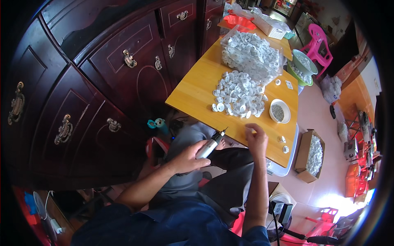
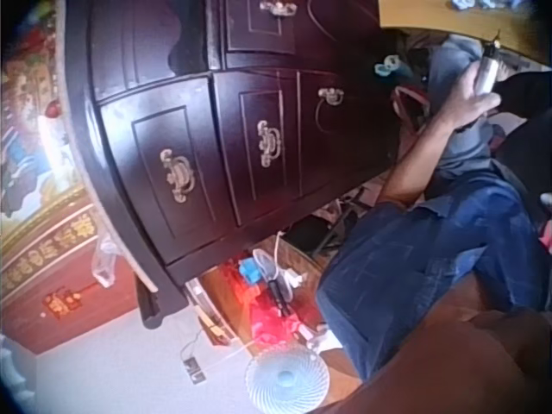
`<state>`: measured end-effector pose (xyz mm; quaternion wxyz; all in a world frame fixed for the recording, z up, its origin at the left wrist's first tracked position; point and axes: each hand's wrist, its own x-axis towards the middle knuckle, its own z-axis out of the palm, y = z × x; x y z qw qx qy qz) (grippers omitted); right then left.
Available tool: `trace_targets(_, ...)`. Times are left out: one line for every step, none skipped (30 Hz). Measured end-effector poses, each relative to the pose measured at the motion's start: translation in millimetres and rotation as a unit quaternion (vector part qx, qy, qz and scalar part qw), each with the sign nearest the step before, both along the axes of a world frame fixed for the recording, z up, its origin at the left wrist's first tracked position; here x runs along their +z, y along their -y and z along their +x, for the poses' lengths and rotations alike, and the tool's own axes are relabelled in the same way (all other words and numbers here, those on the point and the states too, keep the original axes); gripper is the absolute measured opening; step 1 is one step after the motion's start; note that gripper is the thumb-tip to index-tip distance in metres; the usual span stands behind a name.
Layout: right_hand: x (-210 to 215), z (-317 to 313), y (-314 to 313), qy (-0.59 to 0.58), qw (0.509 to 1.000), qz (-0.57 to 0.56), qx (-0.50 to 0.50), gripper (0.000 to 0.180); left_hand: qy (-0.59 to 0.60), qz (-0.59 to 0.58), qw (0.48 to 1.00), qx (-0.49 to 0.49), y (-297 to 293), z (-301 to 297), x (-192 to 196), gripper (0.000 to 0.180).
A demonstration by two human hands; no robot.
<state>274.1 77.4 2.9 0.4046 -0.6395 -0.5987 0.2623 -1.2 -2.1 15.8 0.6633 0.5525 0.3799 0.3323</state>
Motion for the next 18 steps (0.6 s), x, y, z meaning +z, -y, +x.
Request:
trace_targets(3.6,16.0,2.6,0.099,0.994,0.046,-0.014,0.016,-0.019,0.012,1.0,0.005,-0.3,0.4,-0.8,0.071)
trace_targets(8.0,31.3,5.8,0.147,0.988,0.041,-0.019,0.019,-0.039,0.024,0.999,0.011,-0.5,0.5,-1.4,0.072)
trace_targets(13.2,42.5,9.5,0.176,0.983,0.035,-0.039,0.019,-0.034,0.024,0.999,0.008,-0.9,1.3,-1.0,0.072)
trace_targets(16.4,53.9,11.9,0.209,0.975,0.047,-0.057,0.018,-0.037,0.004,0.999,0.009,-0.9,1.0,0.9,0.072)
trace_targets(19.3,62.5,13.9,0.242,0.965,0.059,-0.075,0.018,-0.04,-0.017,0.999,0.011,-0.9,0.5,1.1,0.072)
trace_targets(27.6,63.2,14.5,0.246,0.964,0.059,-0.078,0.018,-0.03,-0.028,0.999,0.013,-0.1,-0.2,-1.8,0.071)
trace_targets(38.7,59.9,12.4,0.212,0.97,0.049,-0.105,0.019,-0.028,-0.027,0.999,0.011,0.3,-1.8,-3.6,0.071)
trace_targets(46.0,58.4,7.0,0.176,0.975,0.038,-0.132,0.019,-0.031,-0.017,0.999,0.024,1.0,-3.7,-5.5,0.07)
trace_targets(49.1,66.5,1.0,0.181,0.973,0.04,-0.141,0.019,-0.032,-0.004,0.999,0.029,0.5,-2.2,-5.9,0.069)
trace_targets(48.3,77.4,-9.3,0.204,0.967,0.077,-0.132,0.018,-0.031,0.0,0.999,0.02,-0.2,-0.5,-4.5,0.069)
trace_targets(48.0,87.1,-20.7,0.228,0.959,0.113,-0.121,0.017,-0.04,0.013,0.999,0.02,-0.3,1.3,-3.1,0.069)
trace_targets(46.5,91.9,-36.1,0.225,0.959,0.115,-0.125,0.017,-0.053,0.026,0.998,0.024,-0.8,0.7,-2.9,0.07)
trace_targets(50.0,97.4,-49.9,0.249,0.957,0.077,-0.124,0.016,-0.063,0.04,0.997,0.024,-1.6,1.0,-1.2,0.07)
trace_targets(52.9,101.3,-63.0,0.272,0.954,0.038,-0.122,0.015,-0.064,0.045,0.997,0.019,-2.7,0.8,-0.2,0.07)
trace_targets(53.1,101.1,-77.3,0.269,0.954,0.04,-0.126,0.015,-0.068,0.04,0.997,0.019,-3.9,-0.5,-0.9,0.068)
trace_targets(53.6,100.0,-90.9,0.305,0.944,0.009,-0.128,0.015,-0.073,0.035,0.997,0.021,-4.5,-1.5,-0.7,0.067)
trace_targets(54.0,99.4,-101.2,0.34,0.931,-0.021,-0.129,0.016,-0.074,0.039,0.996,0.018,-4.9,-1.4,0.7,0.067)
trace_targets(51.0,100.5,-110.3,0.339,0.931,-0.02,-0.131,0.016,-0.079,0.032,0.996,0.024,-4.1,-1.9,1.8,0.067)
